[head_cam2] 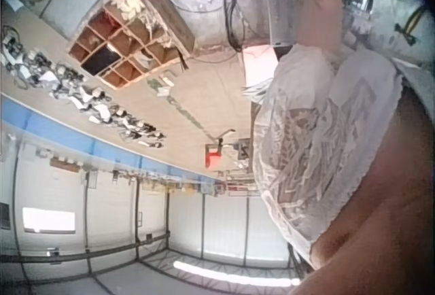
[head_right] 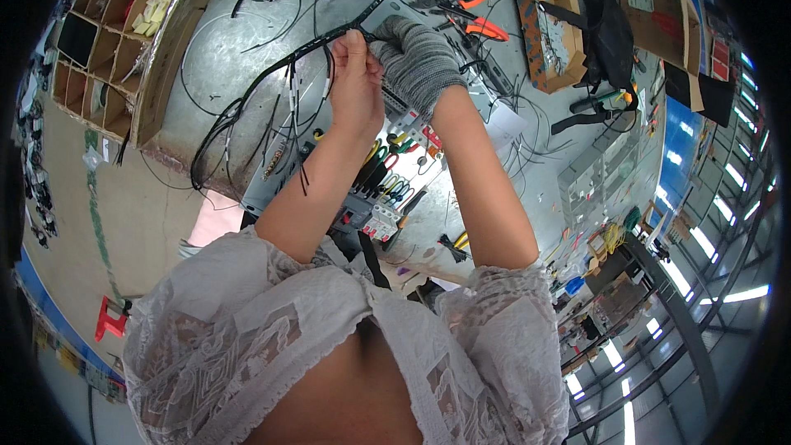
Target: The person strips insulation from black wires and inserts them into terminals on an electrical control panel. They use pliers and a screwdriver to secure the connections and organize the wires.
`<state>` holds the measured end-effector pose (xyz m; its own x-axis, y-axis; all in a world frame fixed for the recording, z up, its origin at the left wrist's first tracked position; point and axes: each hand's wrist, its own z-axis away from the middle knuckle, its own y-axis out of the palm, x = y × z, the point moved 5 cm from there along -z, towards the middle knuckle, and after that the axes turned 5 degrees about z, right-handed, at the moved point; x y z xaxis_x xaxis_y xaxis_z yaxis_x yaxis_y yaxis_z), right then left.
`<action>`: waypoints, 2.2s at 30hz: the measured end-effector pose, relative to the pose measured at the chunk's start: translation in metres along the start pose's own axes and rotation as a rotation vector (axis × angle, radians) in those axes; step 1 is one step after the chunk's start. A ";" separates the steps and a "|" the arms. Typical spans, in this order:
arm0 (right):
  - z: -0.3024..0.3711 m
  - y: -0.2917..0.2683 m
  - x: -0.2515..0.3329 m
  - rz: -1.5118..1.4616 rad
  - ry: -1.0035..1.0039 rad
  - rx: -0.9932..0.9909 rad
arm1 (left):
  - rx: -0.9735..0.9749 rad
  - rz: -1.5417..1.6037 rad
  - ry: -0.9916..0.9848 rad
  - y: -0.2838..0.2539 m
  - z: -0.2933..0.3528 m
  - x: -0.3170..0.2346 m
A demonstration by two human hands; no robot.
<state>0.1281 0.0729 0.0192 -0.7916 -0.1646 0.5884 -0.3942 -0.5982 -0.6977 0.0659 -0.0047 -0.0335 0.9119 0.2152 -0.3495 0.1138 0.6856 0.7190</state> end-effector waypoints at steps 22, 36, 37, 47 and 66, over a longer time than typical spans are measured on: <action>0.006 0.009 0.007 -0.044 -0.100 -0.084 | -0.137 0.101 -0.155 0.000 0.017 -0.007; 0.012 0.008 0.007 -0.020 -0.055 -0.129 | -0.061 0.134 -0.150 0.000 0.020 -0.005; 0.013 0.007 0.011 0.011 -0.067 -0.136 | -0.064 0.127 -0.162 0.002 0.022 -0.008; 0.019 0.001 0.024 -0.174 0.030 -0.015 | -0.225 -0.030 -0.140 0.003 0.022 -0.009; 0.014 0.008 -0.007 -0.693 0.310 0.156 | -0.075 -0.048 -0.326 -0.001 0.006 -0.004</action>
<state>0.1371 0.0583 0.0148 -0.4919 0.5012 0.7119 -0.7950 -0.5920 -0.1325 0.0641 -0.0100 -0.0290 0.9857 -0.0441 -0.1625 0.1413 0.7416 0.6558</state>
